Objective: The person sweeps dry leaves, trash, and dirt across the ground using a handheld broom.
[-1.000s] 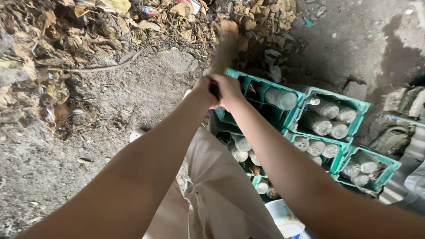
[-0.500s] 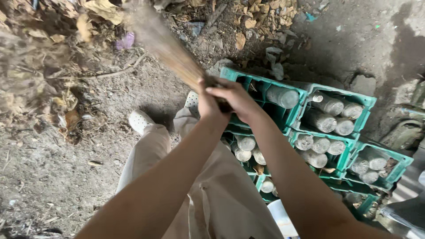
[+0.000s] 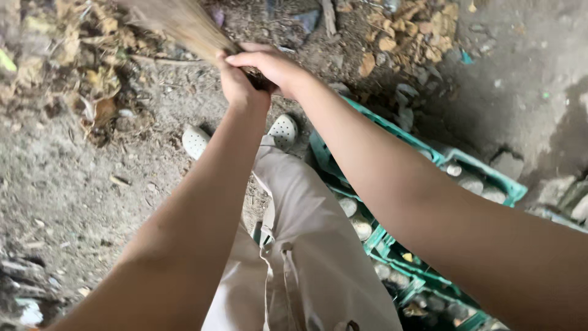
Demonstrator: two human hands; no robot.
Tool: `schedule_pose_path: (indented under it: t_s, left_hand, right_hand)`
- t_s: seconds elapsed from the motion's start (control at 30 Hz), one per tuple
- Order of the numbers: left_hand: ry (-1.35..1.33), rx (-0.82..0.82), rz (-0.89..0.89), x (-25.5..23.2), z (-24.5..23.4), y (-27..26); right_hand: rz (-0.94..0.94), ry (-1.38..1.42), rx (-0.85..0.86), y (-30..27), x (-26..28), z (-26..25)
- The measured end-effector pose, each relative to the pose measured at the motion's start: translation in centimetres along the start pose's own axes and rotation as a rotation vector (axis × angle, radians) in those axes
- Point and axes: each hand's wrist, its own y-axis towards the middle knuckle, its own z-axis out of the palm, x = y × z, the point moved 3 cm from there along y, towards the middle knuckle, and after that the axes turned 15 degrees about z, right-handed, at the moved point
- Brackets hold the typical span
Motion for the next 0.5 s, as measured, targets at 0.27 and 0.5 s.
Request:
schedule_pose_path:
  t_s: [0.27, 0.5]
  left_hand:
    - [-0.019, 0.067, -0.09, -0.8, -5.5, -7.4]
    - [0.126, 0.005, -0.505, 7.0, -5.7, -1.4]
  right_hand:
    - [-0.071, 0.153, -0.033, -7.0, -5.3, 4.1]
    - [0.326, 0.204, -0.346, -5.9, -6.7, 1.6]
